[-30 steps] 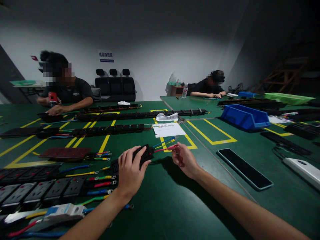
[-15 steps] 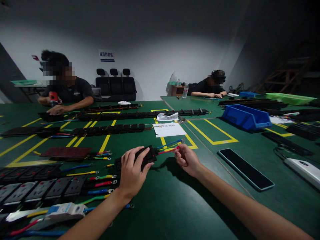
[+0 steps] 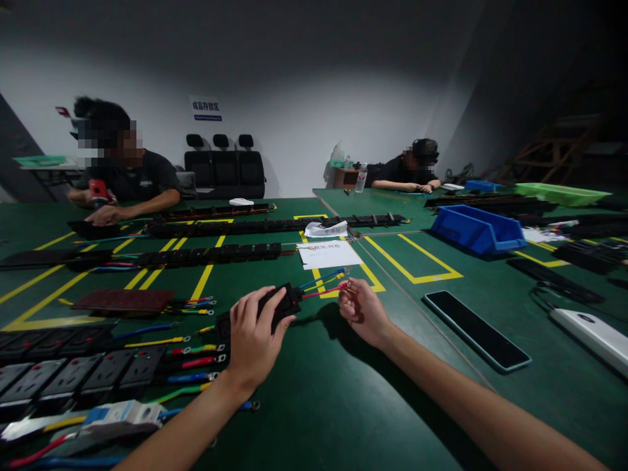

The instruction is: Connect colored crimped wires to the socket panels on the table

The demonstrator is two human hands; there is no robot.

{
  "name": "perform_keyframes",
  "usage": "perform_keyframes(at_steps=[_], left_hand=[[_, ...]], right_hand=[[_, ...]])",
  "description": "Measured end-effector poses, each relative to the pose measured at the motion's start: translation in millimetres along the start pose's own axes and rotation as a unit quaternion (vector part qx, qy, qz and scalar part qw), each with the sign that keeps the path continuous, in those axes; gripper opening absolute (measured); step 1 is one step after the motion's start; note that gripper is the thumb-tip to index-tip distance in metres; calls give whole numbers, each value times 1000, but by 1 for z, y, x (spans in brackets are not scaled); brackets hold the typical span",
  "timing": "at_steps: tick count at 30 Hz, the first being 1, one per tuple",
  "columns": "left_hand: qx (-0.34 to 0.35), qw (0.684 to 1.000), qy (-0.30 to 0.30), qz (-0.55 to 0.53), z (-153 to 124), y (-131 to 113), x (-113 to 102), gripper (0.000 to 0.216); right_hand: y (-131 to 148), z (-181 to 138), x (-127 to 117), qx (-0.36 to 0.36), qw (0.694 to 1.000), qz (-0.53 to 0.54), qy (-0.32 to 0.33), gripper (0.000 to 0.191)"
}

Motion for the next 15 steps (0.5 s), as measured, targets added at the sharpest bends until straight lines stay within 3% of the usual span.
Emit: perform_keyframes(at_steps=[15], left_hand=[[-6, 1000, -6, -10, 0, 0, -1, 44]], right_hand=[[-4, 4, -5, 38, 999, 11, 25, 31]])
Point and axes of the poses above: each hand's wrist, its own z-axis towards the middle knuckle, its own x-axis out of the palm, y = z × x, the point moved 7 cm from there along z, towards the middle knuckle, and after that the axes turned 4 degrees about z, right-handed, at the moved point
